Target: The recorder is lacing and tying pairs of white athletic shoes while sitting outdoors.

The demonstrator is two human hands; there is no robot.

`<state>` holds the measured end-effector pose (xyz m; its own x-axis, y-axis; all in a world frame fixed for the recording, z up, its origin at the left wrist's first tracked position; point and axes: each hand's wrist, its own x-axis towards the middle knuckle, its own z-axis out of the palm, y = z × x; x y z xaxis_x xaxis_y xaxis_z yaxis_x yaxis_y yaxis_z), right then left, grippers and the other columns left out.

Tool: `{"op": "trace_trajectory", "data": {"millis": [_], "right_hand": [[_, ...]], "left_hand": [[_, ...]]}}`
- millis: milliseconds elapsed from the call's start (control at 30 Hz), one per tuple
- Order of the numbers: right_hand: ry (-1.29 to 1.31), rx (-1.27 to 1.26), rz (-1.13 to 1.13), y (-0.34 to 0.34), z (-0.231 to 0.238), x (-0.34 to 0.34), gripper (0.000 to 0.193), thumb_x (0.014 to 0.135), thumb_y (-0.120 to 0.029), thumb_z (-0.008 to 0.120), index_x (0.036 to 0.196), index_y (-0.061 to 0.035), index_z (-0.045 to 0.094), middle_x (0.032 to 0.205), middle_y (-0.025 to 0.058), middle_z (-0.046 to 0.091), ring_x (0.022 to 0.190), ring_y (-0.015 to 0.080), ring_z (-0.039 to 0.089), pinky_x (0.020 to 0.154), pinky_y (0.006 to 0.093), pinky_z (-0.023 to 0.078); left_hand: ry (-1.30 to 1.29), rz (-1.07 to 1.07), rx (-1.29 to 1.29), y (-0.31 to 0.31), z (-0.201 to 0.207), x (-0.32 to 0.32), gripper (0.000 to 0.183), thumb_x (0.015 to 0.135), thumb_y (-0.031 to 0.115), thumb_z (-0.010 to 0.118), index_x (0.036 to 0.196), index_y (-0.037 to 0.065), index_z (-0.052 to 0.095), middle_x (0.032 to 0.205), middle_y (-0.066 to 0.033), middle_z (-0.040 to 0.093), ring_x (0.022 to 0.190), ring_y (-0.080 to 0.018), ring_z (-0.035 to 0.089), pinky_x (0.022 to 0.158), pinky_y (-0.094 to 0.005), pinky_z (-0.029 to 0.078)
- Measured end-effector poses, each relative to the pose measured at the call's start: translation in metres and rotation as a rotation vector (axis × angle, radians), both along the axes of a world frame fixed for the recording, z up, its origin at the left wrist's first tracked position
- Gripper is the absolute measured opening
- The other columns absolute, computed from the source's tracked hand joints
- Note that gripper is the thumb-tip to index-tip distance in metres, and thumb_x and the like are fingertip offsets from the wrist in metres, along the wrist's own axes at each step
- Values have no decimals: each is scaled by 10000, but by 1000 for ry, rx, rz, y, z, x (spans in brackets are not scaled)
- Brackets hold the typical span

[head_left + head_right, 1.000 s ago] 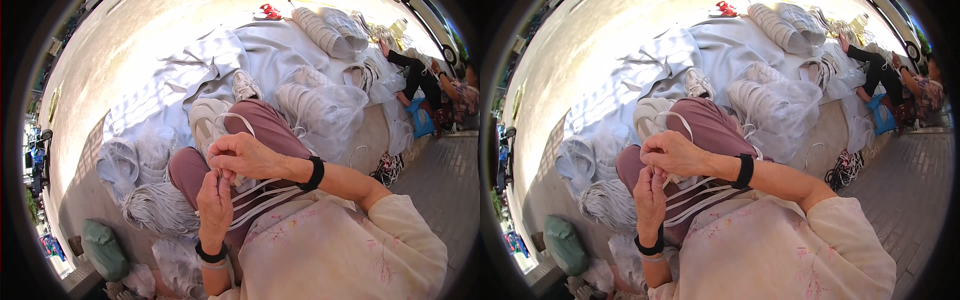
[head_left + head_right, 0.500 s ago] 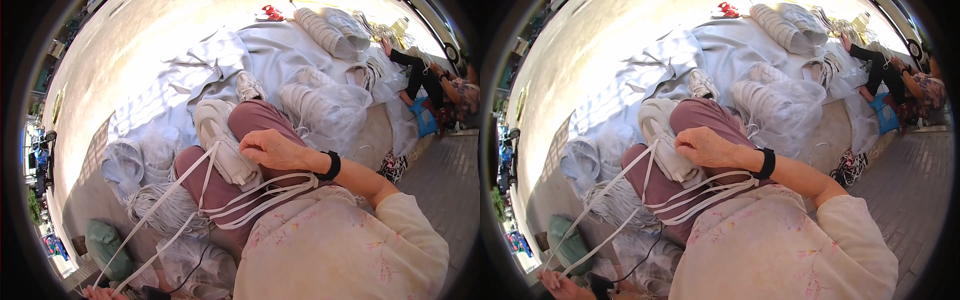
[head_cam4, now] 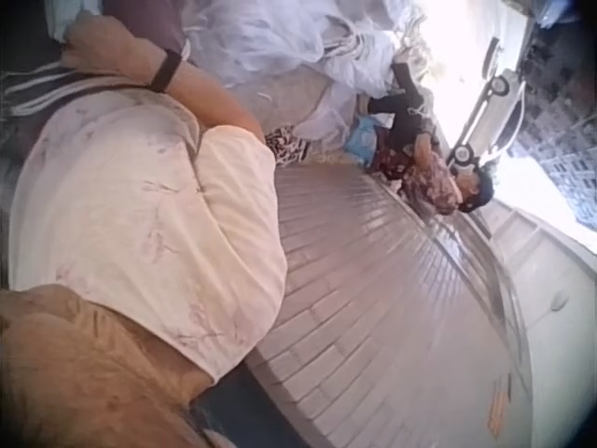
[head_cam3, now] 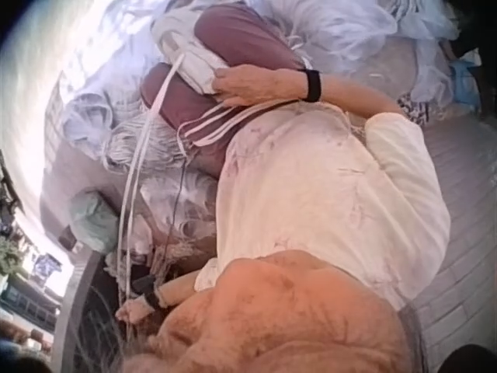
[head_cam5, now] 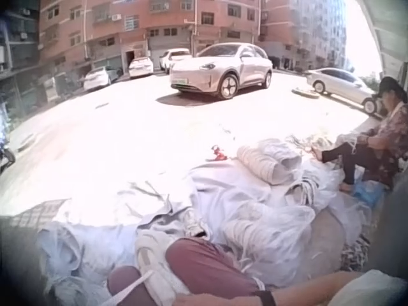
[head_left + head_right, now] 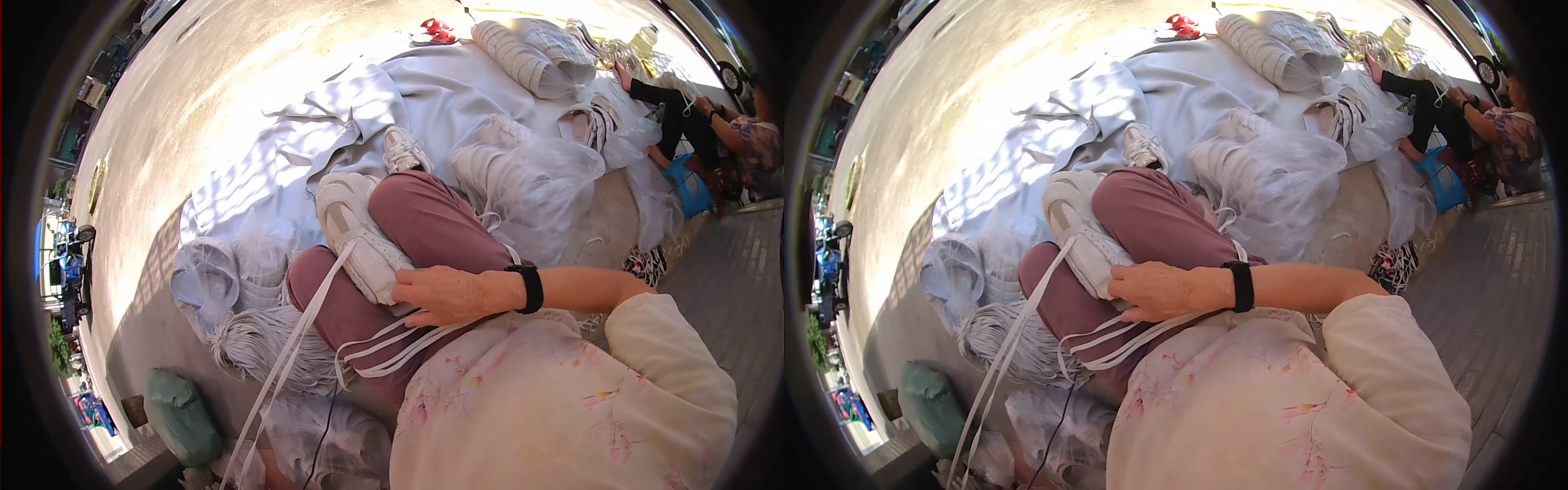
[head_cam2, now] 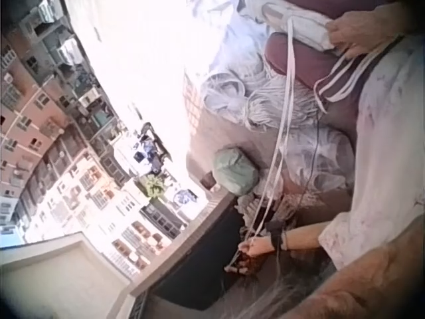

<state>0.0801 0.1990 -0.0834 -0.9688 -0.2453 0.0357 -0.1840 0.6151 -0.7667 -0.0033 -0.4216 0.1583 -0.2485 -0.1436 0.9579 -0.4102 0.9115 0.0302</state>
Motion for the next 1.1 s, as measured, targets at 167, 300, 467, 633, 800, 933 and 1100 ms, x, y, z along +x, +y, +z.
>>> {"op": "trace_trajectory", "data": {"millis": [167,300,467,633,800,933,1100], "right_hand": [[-172,278,246,-19,-37,40,307,782,-218,665,975,-9,548,985,166,530,846,341,608,749,417,509],[-60,313,304,-9,-16,31,230,816,-191,629,944,-9,573,931,158,554,836,324,621,701,406,511],[22,-243,-41,19,63,-18,170,844,-150,619,938,-9,630,943,132,604,782,241,618,662,343,486],[-44,-589,-166,11,95,-28,197,887,-101,597,1067,-30,631,978,81,587,793,166,568,699,278,456],[243,-584,-233,0,84,-24,234,858,-81,636,1083,-17,634,1006,84,589,882,171,562,768,286,457],[244,-610,-258,3,74,-25,197,871,-90,613,1045,-1,642,979,93,608,882,180,572,775,280,460],[105,-689,-256,7,71,-29,160,900,-91,576,1006,9,642,958,82,610,885,162,579,765,273,465]], "left_hand": [[-19,-182,6,11,9,-8,126,945,148,509,917,32,549,643,-51,469,573,-229,491,637,-359,455],[-4,-1104,419,58,-4,-27,207,935,185,545,824,9,540,809,-134,576,745,-233,534,742,-353,447],[-343,-1348,1033,213,-55,-25,314,994,245,415,1013,-53,511,740,-27,422,714,-133,496,673,-249,461],[-932,-1682,994,402,-140,-13,226,981,152,439,995,-39,559,697,-27,476,604,-130,541,590,-250,483],[-1114,-1850,730,466,-162,-1,186,969,129,482,981,-18,595,719,-14,573,590,-88,566,543,-210,434],[-1176,-1797,881,474,-163,9,134,938,80,512,964,-33,580,711,-70,572,550,-135,583,521,-239,447],[-1340,-1776,1119,468,-178,9,246,974,152,462,1077,-49,560,729,-53,550,566,-134,580,512,-247,494]]}}
